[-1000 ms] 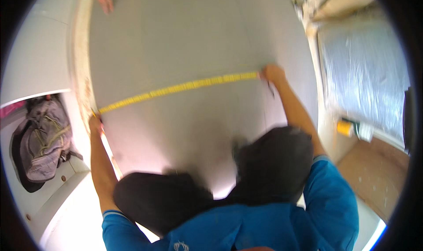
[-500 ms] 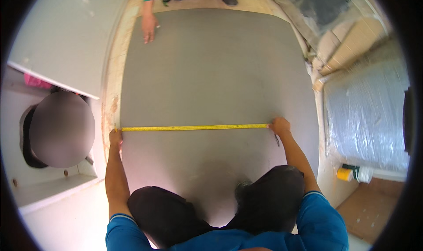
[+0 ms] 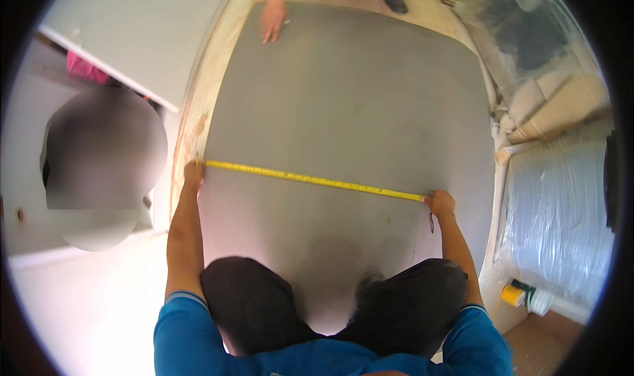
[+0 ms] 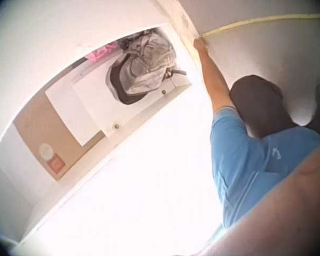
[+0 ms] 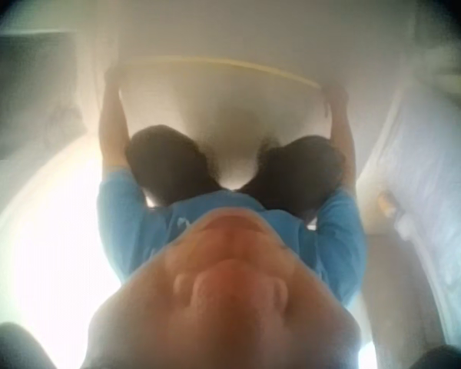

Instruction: The person measures and marks a large gray board with a tape measure and pencil, then measures a white cabinet door and a cardboard box. The person kneels on the floor and uses a yellow tape measure and pencil to mark measurements on the surfaces.

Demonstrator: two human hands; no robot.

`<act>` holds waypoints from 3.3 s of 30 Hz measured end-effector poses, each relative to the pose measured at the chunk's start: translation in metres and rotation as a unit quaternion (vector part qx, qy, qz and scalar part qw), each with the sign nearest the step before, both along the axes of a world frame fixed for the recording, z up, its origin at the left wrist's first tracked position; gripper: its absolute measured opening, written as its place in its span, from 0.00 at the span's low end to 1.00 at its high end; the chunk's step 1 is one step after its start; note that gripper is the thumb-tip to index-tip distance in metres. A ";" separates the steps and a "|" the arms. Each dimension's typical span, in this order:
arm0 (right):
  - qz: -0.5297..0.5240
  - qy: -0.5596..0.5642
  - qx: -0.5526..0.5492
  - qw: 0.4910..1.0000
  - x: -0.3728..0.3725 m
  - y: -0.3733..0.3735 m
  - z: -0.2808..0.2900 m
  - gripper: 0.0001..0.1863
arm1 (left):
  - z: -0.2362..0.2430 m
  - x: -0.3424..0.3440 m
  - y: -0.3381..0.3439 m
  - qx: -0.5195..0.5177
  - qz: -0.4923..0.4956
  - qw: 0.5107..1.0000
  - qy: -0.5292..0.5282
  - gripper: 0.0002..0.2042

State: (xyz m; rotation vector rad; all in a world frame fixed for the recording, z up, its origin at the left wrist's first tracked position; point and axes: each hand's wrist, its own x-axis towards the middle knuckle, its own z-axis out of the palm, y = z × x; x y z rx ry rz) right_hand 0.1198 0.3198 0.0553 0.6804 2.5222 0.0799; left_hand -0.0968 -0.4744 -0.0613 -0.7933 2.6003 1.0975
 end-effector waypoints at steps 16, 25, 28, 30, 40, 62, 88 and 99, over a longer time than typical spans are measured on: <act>0.046 -0.025 -0.012 0.999 0.008 0.004 -0.014 0.25 | 0.038 0.013 0.006 0.262 0.146 0.954 0.016 0.07; 0.033 -0.036 -0.021 0.999 0.006 0.005 -0.020 0.24 | 0.037 0.010 0.000 0.149 0.093 0.984 -0.037 0.10; 0.039 -0.035 -0.017 0.999 0.010 0.004 -0.024 0.25 | 0.031 0.006 0.002 0.089 0.079 0.992 -0.040 0.10; 0.085 0.011 -0.014 0.996 0.015 0.010 -0.034 0.26 | 0.023 0.000 -0.001 0.093 0.062 0.993 -0.033 0.10; 0.065 -0.056 -0.003 0.996 -0.018 0.025 -0.046 0.27 | -0.005 0.003 -0.051 0.206 0.032 0.977 -0.033 0.07; -0.035 -0.055 -0.014 0.998 0.010 0.013 -0.014 0.26 | 0.000 -0.012 -0.005 0.173 0.038 0.983 -0.046 0.13; -0.007 -0.019 -0.036 0.999 0.010 0.013 -0.008 0.24 | 0.012 -0.012 0.004 0.067 0.007 0.997 -0.047 0.13; -0.079 0.029 -0.450 0.889 0.110 -0.024 0.013 0.07 | 0.153 -0.126 0.019 0.347 0.048 0.925 0.144 0.10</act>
